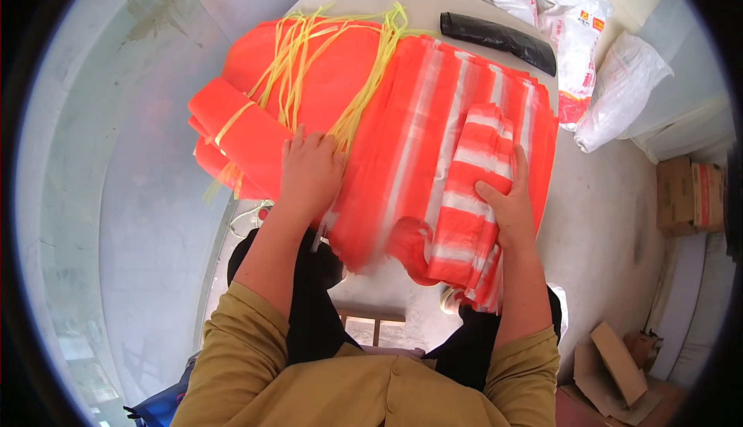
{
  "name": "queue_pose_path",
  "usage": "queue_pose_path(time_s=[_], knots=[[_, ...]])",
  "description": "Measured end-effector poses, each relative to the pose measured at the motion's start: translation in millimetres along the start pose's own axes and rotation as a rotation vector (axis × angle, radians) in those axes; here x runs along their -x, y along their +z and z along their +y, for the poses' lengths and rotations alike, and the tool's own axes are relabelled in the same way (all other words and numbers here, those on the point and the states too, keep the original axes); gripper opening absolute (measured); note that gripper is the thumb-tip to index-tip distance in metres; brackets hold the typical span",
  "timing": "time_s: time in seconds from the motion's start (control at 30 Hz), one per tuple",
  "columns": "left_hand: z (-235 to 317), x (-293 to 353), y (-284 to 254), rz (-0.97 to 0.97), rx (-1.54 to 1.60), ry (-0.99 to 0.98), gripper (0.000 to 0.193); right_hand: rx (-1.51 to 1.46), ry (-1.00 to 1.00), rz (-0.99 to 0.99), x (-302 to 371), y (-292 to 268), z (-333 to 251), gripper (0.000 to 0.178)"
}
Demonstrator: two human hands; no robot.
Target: The person folds red and white striped plastic sheets and ties them with yellow string. The person places the finished bundles into a white bag. The person repeats this process for multiple sheets.
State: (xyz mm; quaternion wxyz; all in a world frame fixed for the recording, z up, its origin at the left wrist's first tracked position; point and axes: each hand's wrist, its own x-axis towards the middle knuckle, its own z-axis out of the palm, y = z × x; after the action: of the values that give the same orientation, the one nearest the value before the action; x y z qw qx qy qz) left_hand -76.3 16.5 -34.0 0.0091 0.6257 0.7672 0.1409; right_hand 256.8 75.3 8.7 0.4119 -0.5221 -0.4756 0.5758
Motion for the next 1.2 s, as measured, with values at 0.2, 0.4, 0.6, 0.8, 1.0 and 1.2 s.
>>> queue_pose_path(time_s=[0.2,0.4,0.6,0.8,1.0,1.2], knots=[[-15.9,-6.3,14.2,0.032,0.134,-0.044,0.039,-0.144,-0.006,0.005,0.3,-5.1,4.0,0.105],[-23.9,-10.0,8.8,0.096,0.332,-0.012,0.036,-0.233,0.017,0.015,2.6,-9.4,3.8,0.102],[-12.5,-7.1,11.9,0.115,0.038,0.024,0.034,-0.249,0.029,0.022,5.2,-9.9,2.0,0.101],[-23.0,-7.2,22.2,0.132,0.135,0.055,0.028,-0.229,0.046,0.013,10.8,-9.5,1.5,0.101],[-13.3,-13.6,6.6,0.103,0.427,-0.17,0.024,-0.254,0.052,0.017,11.4,-11.1,0.7,0.102],[0.2,-27.1,9.6,0.279,0.779,-0.243,0.018,-0.295,0.055,0.018,5.4,-21.8,1.8,0.105]])
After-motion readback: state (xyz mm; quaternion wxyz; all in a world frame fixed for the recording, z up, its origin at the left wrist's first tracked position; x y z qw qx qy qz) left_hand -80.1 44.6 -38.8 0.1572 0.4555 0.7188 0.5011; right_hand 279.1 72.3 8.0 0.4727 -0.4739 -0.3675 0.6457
